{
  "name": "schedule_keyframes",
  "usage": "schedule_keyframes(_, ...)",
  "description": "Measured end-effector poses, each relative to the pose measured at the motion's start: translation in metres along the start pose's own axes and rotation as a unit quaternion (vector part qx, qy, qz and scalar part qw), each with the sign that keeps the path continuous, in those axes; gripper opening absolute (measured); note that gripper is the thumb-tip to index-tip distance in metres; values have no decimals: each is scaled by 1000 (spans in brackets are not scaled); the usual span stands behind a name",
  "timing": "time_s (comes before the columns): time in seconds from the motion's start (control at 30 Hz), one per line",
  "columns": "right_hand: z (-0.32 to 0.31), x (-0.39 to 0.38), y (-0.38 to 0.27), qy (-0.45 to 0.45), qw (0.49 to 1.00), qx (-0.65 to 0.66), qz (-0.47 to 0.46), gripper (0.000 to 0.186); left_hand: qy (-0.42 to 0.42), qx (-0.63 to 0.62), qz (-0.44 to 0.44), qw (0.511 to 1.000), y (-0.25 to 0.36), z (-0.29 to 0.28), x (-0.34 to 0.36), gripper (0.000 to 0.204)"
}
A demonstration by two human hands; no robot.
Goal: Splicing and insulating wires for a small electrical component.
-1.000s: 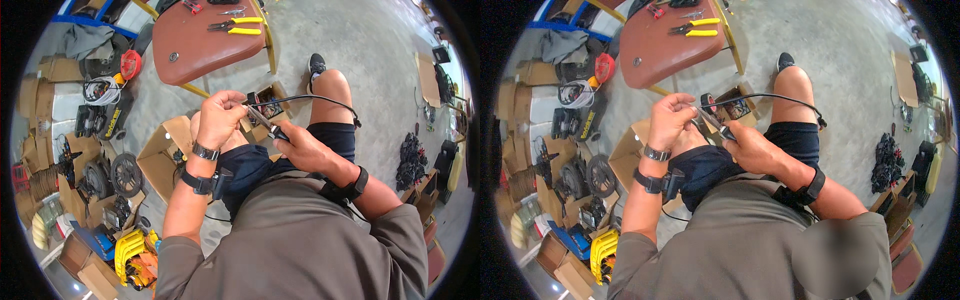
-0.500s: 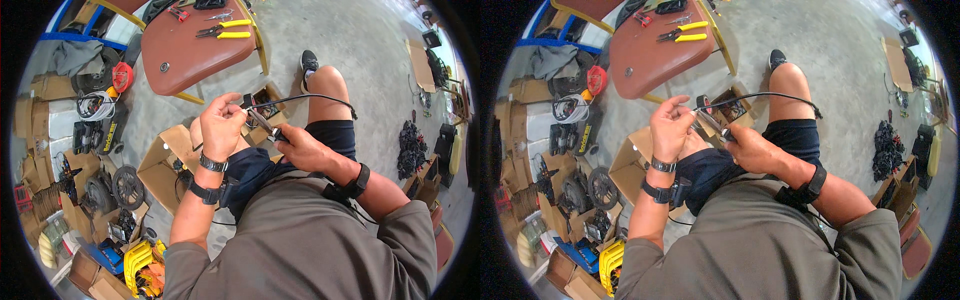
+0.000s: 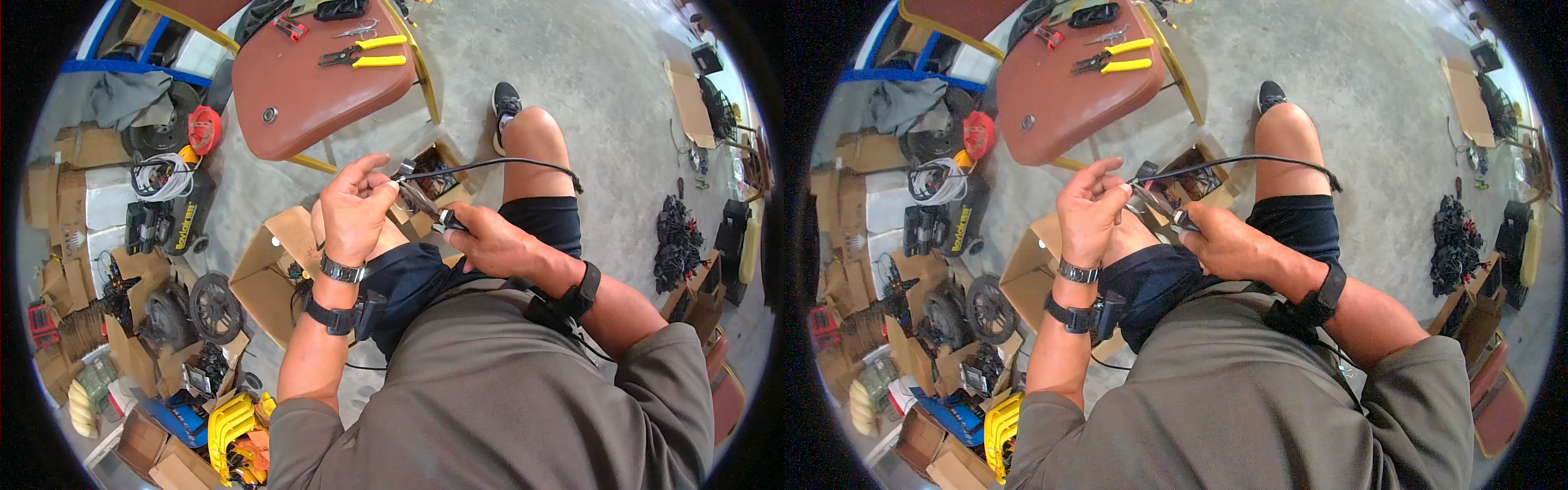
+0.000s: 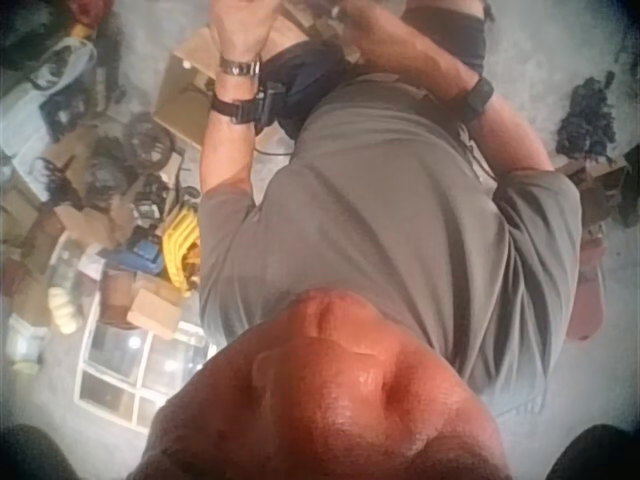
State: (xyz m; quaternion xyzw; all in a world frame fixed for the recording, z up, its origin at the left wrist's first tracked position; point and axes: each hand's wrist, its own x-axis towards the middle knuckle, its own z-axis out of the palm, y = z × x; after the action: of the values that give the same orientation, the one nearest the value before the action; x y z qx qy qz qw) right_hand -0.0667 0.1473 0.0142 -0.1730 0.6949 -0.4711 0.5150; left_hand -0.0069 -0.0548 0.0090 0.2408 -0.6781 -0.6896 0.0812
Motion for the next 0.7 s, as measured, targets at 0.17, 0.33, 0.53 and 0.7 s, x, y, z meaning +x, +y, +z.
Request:
schedule_keyframes(0.17,-8,2,3,-11,1000,0,-1,20,-10,45,-1,999,5,1,2,37)
schedule_keyframes(0.33,-22,-1,8,-27,996,-52,-62,22,-12,-6,-16,1000,-2,-2,1,38)
schedule_keyframes(0.53,-71,-22,7,-143,962,-209,-105,31,12,20,-26,999,3,-7,-1,38)
schedule_keyframes(0.7,-120,-19,-58,-106,966,-168,-168,36,33,49,-33,998,3,-5,-12,37)
